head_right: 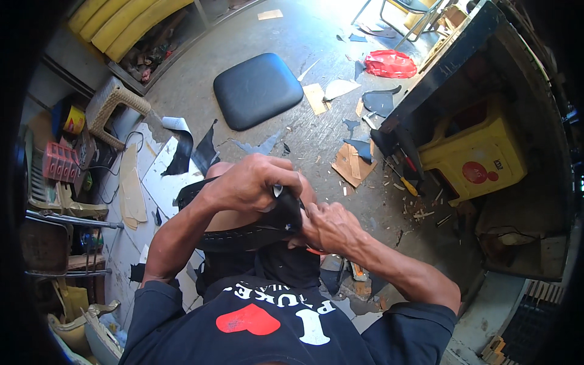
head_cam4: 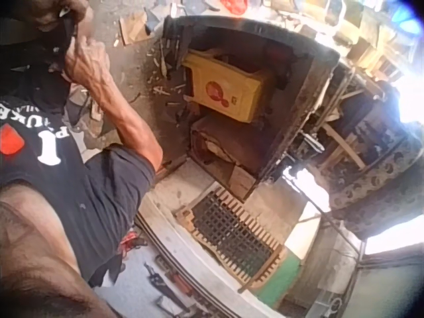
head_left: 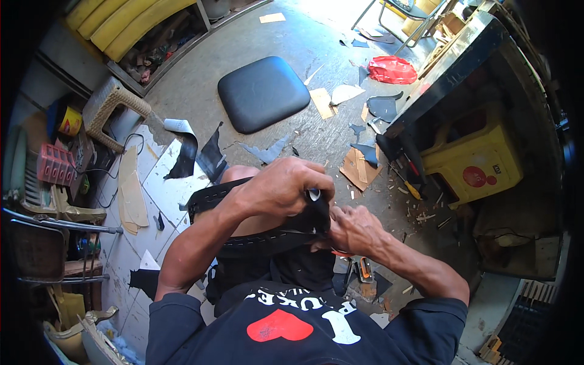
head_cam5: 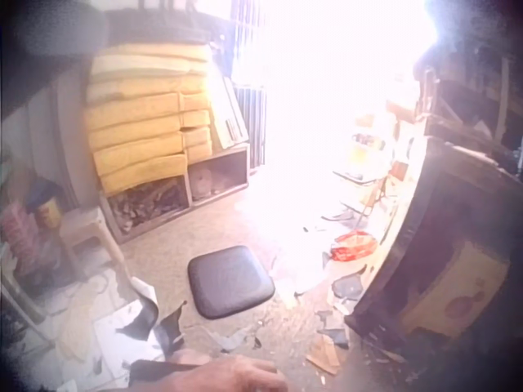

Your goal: The person reupholsters chair parts by stretching black vinyl over foam-padded bases and securing it with a manual stapler and shears.

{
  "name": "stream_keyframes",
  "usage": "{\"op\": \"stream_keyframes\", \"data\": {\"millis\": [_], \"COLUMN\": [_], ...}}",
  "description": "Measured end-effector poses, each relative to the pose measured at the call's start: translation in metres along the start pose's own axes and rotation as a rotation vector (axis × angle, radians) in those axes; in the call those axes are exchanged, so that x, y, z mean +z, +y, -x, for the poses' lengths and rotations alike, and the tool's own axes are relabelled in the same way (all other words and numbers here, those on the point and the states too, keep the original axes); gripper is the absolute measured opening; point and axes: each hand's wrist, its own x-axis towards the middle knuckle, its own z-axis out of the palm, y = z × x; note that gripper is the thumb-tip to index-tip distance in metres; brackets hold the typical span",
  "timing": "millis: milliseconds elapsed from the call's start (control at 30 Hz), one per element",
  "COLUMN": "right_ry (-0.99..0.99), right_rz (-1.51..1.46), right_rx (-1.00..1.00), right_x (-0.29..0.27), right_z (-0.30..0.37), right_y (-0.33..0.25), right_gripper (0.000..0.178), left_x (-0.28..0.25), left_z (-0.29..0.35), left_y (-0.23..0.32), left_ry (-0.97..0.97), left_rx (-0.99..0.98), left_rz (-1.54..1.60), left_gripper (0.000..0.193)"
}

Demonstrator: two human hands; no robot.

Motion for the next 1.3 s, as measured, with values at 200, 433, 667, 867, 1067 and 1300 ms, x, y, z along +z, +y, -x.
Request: {"op": "stream_keyframes", "data": {"millis": [200,433,667,867,1067,1300], "right_ry": [0.342,0.273,0.440,0.506,0.380,0.552], "right_rz": [0.061,-0.133,0.070,0.117,0.060,0.127], "right_rx": [-0.053,0.155,0.583,0.533,0.555,0.392], "right_x": [-0.002,-0.005,0.009,0.009,0.035,0.020], "right_z": [-0.006,0.023,0.051,0.016,0.010,-0.003], "right_y": [-0.022,-0.041,-0.041,-0.037,-0.015,-0.011], "right_gripper": [0.058,0.048,0.039,0.034,0.019,0.028], "left_x": [-0.002,-0.008,-0.006,0.012,0.069,0.100], "left_z": [0.000,0.015,0.025,0.013,0.020,0.031], "left_y": [-0.002,-0.029,-0.043,-0.019,0.029,0.033], "left_ry": [0.042,0.153,0.260,0.174,0.325,0.557], "left_rx": [-0.039,-0.116,-0.199,0.094,0.219,0.201], "left_rz": [0.098,0.096,0.429,0.218,-0.494,-0.366], "left_gripper": [0.022,0.023,0.017,0.025,0.020,0.030]}}
